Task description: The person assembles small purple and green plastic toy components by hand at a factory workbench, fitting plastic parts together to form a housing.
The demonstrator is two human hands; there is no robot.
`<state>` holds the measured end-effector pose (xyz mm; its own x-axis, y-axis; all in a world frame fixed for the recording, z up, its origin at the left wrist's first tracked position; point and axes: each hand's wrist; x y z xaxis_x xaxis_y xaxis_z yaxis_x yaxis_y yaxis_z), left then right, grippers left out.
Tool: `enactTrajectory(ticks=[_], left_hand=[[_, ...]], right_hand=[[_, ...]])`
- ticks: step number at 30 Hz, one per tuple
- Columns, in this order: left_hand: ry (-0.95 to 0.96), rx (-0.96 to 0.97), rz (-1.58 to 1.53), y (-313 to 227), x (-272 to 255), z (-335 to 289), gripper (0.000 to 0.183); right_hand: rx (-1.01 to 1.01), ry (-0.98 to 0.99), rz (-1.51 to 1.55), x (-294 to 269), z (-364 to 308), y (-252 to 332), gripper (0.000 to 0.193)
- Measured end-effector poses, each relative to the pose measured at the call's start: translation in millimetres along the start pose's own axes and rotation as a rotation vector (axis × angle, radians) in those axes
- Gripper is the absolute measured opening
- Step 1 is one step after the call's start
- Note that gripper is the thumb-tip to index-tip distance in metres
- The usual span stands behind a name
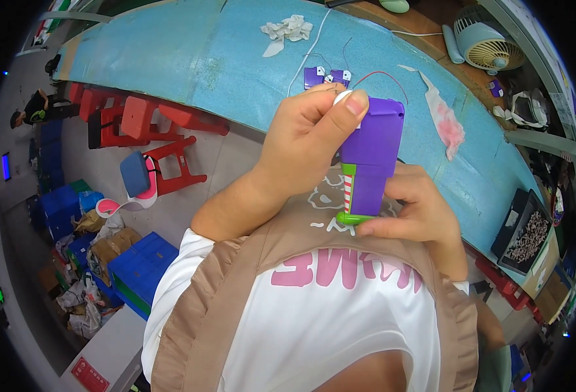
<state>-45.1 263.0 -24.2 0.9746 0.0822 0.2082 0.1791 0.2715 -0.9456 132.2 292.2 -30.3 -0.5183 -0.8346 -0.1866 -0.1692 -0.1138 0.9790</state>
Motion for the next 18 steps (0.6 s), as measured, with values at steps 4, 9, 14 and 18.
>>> enactTrajectory(ticks=[4, 9, 14, 18], left_hand=[[-0.049, -0.134, -0.096, 2, 0, -1, 0.033], [-0.048, -0.211, -0.163, -3, -1, -2, 0.031], [-0.101, -0.194, -0.209, -4, -3, 2, 0.031], [-0.111, -0.218, -0.249, -5, -5, 3, 0.033]], right_hand=[[-0.065, -0.027, -0.146, -1, 3, 5, 0.028], [-0.141, -0.237, -0.318, -5, 0, 2, 0.034], [-0.186, -0.492, 0.159, 0, 1, -11, 0.045], [-0.179, -0.501, 0.160, -6, 0, -7, 0.048]])
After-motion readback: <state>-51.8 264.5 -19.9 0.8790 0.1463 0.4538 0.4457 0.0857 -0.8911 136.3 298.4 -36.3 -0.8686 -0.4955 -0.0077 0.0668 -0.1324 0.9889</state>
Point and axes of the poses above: each hand's wrist, its own z-axis towards the middle knuckle, its own x-axis out of the palm, y = z × x, and after that the axes turned 14 degrees about x, right-handed
